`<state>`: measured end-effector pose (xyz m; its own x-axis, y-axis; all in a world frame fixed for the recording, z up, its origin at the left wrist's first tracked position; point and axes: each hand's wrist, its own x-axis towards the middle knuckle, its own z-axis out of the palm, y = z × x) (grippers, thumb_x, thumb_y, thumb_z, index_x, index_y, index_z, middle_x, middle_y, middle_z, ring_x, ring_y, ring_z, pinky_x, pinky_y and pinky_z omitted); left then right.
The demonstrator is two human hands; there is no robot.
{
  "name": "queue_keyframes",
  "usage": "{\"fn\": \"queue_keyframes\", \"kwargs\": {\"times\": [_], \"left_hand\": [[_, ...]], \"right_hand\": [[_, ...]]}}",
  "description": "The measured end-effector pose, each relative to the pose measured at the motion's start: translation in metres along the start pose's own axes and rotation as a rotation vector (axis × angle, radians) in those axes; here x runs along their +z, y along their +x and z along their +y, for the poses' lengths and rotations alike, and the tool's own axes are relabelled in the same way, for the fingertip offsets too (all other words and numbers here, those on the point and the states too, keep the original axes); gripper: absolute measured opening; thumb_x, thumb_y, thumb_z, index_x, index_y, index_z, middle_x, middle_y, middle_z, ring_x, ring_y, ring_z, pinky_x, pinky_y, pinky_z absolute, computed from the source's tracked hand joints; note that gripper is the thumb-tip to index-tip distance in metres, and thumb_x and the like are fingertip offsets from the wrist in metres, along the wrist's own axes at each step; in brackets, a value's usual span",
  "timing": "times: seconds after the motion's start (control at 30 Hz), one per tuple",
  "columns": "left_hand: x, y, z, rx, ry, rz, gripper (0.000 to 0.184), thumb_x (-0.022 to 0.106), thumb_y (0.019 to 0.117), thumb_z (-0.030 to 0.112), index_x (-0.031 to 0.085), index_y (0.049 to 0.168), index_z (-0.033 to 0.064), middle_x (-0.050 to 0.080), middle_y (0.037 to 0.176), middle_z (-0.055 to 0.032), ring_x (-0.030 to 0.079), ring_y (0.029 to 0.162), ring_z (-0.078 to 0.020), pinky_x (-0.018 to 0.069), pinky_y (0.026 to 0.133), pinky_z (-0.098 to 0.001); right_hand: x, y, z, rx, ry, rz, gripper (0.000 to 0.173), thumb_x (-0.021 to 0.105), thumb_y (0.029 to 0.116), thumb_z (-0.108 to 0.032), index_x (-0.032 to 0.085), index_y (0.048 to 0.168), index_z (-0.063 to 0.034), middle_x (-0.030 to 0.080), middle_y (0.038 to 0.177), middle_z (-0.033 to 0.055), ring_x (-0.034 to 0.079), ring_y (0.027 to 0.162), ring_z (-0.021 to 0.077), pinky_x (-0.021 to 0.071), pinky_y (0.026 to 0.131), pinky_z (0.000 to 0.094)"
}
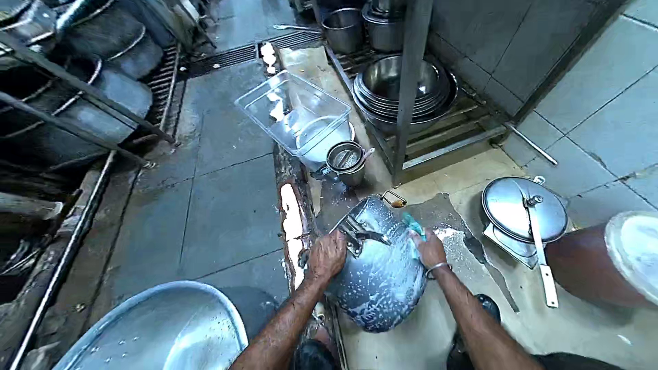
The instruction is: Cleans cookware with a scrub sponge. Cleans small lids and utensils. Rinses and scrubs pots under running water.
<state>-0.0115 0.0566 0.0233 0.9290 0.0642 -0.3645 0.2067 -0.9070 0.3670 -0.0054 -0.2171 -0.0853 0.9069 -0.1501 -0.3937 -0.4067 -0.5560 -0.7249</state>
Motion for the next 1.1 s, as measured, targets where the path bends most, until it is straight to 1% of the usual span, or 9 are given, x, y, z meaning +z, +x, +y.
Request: {"fn": "queue_keyframes", "kwargs": {"times": [0.17,0.3,0.5,0.63,0.8,0.87,0.97,1.03,1.1], "left_hand": [[-0.001,-0.01,-0.003,0.065,0.018,0.035,0.054,0.027,0.1081,0.029,0.07,0.103,-0.0029,0.071,0.101,-0.0248,0.068,0.106,-0.0412,0.0508,0.091,-0.0596],[-0.011,-0.001,-0.013,0.046,0.0,0.026,0.052,0.028,0.1098,0.024,0.067,0.114,-0.0099,0.068,0.112,-0.0323,0.064,0.115,-0.0475,0.0461,0.099,-0.0621],[0.003,0.017,-0.067,0.308,-0.105,0.169,0.044,0.04,0.1004,0.019,0.07,0.093,-0.0116,0.07,0.089,-0.029,0.07,0.091,-0.044,0.0513,0.087,-0.0612],[0.012,0.0,-0.078,0.363,-0.178,0.252,0.051,0.038,0.0966,0.027,0.065,0.074,-0.0086,0.064,0.07,-0.0214,0.067,0.072,-0.0333,0.0521,0.072,-0.0531],[0.002,-0.011,-0.084,0.396,-0.336,0.129,0.052,0.037,0.1007,0.028,0.068,0.081,-0.0081,0.067,0.073,-0.0105,0.064,0.074,-0.0091,0.0529,0.079,-0.0315],[-0.001,-0.009,-0.086,0.251,-0.516,-0.098,0.054,0.029,0.103,0.041,0.066,0.084,0.0064,0.064,0.074,0.0056,0.061,0.071,0.0018,0.0537,0.071,-0.0218],[-0.026,-0.004,-0.074,0.053,-0.628,-0.488,0.08,0.017,0.0976,0.072,0.071,0.099,0.0114,0.072,0.092,0.0051,0.066,0.085,-0.0043,0.0555,0.08,-0.0286],[-0.047,0.006,-0.057,0.06,-0.591,-0.746,0.083,0.03,0.0926,0.081,0.072,0.114,0.0129,0.073,0.098,0.0063,0.067,0.09,-0.0046,0.0552,0.086,-0.0276],[-0.059,0.016,-0.027,0.078,-0.411,-0.926,0.066,0.054,0.0942,0.063,0.06,0.136,0.0114,0.067,0.098,0.0045,0.063,0.086,-0.0063,0.0536,0.082,-0.0286]], "right_hand": [[0.005,0.007,0.031,0.253,0.083,-0.007,0.046,0.052,0.1073,-0.035,0.064,0.134,-0.0001,0.066,0.129,0.0256,0.061,0.125,0.038,0.0445,0.109,0.0568],[0.041,-0.097,-0.007,-0.166,-0.057,0.261,0.049,0.057,0.1004,-0.034,0.064,0.138,-0.0029,0.059,0.146,0.0194,0.054,0.137,0.0374,0.0406,0.117,0.0552],[0.078,-0.107,-0.026,-0.67,-0.175,0.438,0.046,0.054,0.0962,-0.045,0.075,0.127,-0.018,0.067,0.139,0.0097,0.061,0.131,0.0385,0.0412,0.11,0.0685],[0.041,-0.058,-0.018,-0.262,-0.036,0.171,0.045,0.057,0.1001,-0.04,0.07,0.132,-0.012,0.065,0.14,0.0105,0.059,0.133,0.0301,0.0443,0.114,0.0534],[0.037,0.033,0.061,0.265,0.319,-0.202,0.042,0.055,0.1073,-0.032,0.066,0.126,0.0036,0.067,0.123,0.0271,0.063,0.117,0.0373,0.0463,0.104,0.0546],[0.049,0.028,0.081,0.344,0.422,-0.189,0.041,0.058,0.1063,-0.03,0.066,0.126,0.0051,0.066,0.125,0.0264,0.062,0.119,0.0351,0.0454,0.107,0.0516],[0.058,0.0,0.086,0.495,0.585,-0.059,0.038,0.06,0.1048,-0.027,0.066,0.124,0.0052,0.066,0.126,0.0238,0.061,0.119,0.0317,0.0457,0.105,0.0498],[0.062,-0.015,0.09,0.582,0.606,-0.046,0.039,0.057,0.1064,-0.027,0.064,0.124,0.0068,0.064,0.125,0.0255,0.06,0.117,0.0331,0.046,0.103,0.051],[0.065,-0.024,0.092,0.617,0.576,-0.079,0.042,0.055,0.107,-0.028,0.063,0.126,0.0078,0.063,0.128,0.0275,0.059,0.12,0.0357,0.0448,0.105,0.0529]]}}
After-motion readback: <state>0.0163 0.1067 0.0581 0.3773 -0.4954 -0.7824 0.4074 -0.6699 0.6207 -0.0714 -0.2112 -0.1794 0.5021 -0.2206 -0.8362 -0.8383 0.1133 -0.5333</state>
